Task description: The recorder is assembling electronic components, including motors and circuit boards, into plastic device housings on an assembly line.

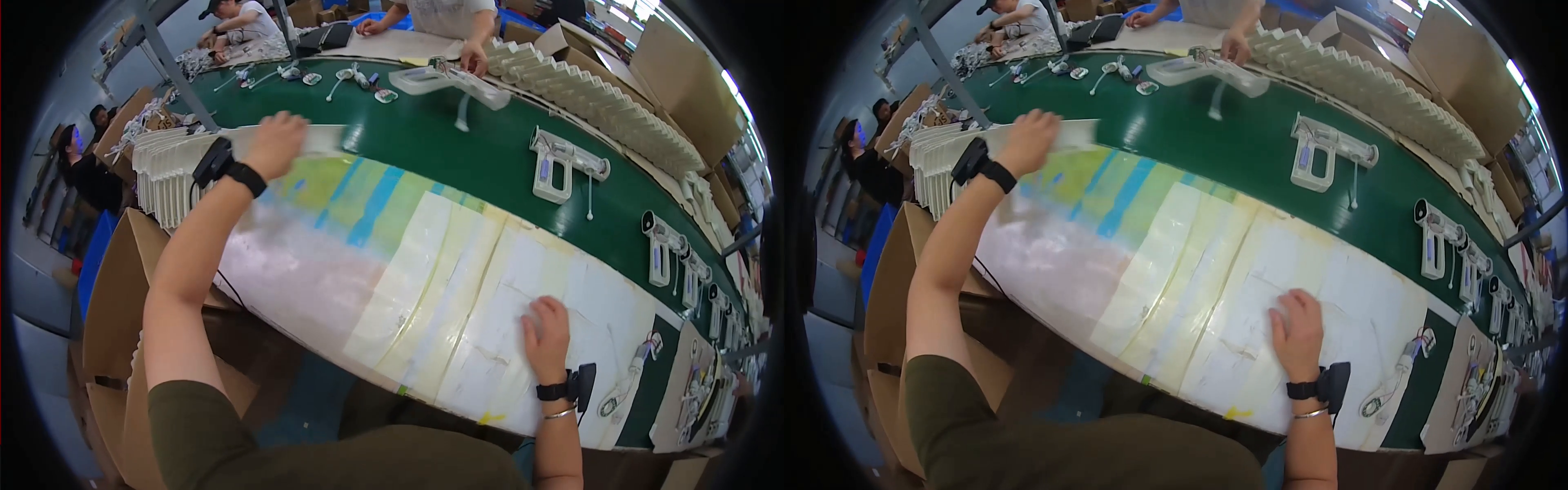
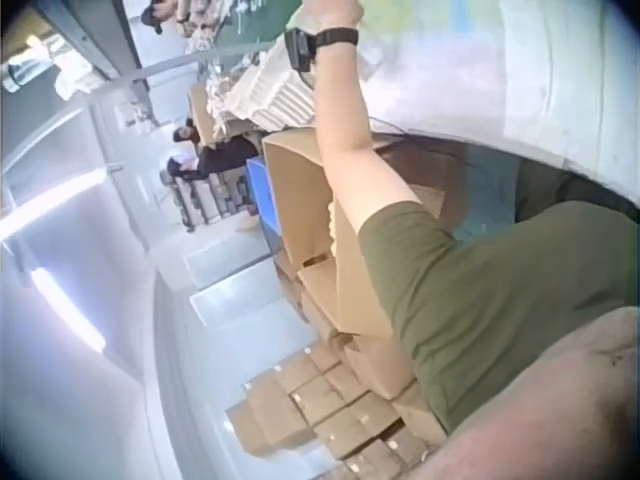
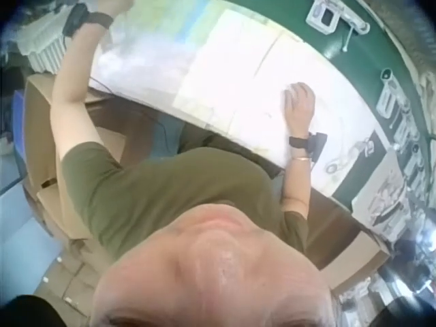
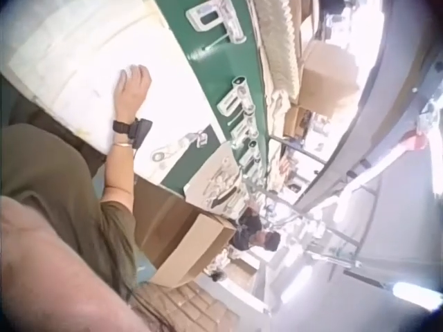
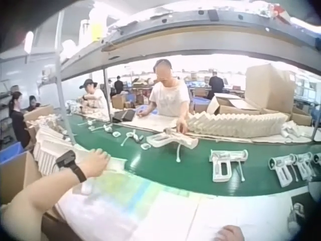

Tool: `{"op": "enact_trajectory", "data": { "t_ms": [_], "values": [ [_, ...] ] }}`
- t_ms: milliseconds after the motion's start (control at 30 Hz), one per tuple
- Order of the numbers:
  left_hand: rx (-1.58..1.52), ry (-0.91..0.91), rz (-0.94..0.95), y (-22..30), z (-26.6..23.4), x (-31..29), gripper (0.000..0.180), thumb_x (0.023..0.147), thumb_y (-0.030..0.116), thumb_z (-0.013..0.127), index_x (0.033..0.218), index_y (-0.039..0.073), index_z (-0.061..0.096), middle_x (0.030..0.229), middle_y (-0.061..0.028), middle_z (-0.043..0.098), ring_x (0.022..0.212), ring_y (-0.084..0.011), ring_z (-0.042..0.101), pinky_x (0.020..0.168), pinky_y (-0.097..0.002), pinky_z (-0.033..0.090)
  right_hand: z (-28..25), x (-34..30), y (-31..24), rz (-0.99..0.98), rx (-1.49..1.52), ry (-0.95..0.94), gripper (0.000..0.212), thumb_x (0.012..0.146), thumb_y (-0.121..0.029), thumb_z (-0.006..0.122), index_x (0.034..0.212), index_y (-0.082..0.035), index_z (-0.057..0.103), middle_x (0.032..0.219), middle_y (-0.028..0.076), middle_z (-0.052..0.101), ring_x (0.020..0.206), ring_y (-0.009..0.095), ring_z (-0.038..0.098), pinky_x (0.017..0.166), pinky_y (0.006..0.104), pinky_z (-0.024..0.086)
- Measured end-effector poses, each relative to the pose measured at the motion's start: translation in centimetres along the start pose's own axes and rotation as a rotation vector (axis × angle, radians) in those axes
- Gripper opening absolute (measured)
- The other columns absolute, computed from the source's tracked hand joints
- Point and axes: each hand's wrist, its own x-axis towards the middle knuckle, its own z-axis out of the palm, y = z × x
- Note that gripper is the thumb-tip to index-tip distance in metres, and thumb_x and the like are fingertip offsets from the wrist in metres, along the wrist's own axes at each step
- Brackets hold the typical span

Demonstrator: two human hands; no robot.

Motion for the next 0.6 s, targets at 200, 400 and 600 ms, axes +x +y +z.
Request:
{"op": "enact_trajectory", "data": {
  "t_ms": [200,400,600],
  "values": [
    [-0.998,-0.358,0.625,20.0,-10.7,4.4,0.056,0.070,0.035,0.070,0.108,-0.003,0.055,0.100,-0.0206,0.058,0.095,-0.0375,0.056,0.084,-0.0438,0.046,-0.8,-0.7,2.7,0.182,0.043,0.170,0.021,0.080,-0.005,0.062,0.100,0.001,0.060,0.107,0.020,0.057,0.101,0.035,0.055,0.090,0.0398,0.044],
    [-1.111,-0.173,0.609,26.7,-11.8,4.0,0.068,0.074,0.032,0.070,0.125,-0.005,0.045,0.114,-0.0234,0.056,0.105,-0.0388,0.053,0.089,-0.0420,0.046,-5.9,-0.4,1.3,0.172,0.015,0.163,0.015,0.078,-0.007,0.068,0.092,-0.003,0.063,0.104,0.014,0.061,0.100,0.032,0.058,0.089,0.0378,0.045],
    [-1.197,-0.173,0.583,25.1,-13.9,4.0,0.061,0.077,0.019,0.070,0.129,-0.001,0.044,0.123,-0.0216,0.050,0.111,-0.0379,0.051,0.093,-0.0399,0.043,-18.2,-5.7,10.7,0.271,-0.613,0.308,0.021,0.078,-0.017,0.068,0.093,-0.003,0.063,0.105,0.013,0.062,0.099,0.032,0.057,0.089,0.0365,0.045]
  ]
}}
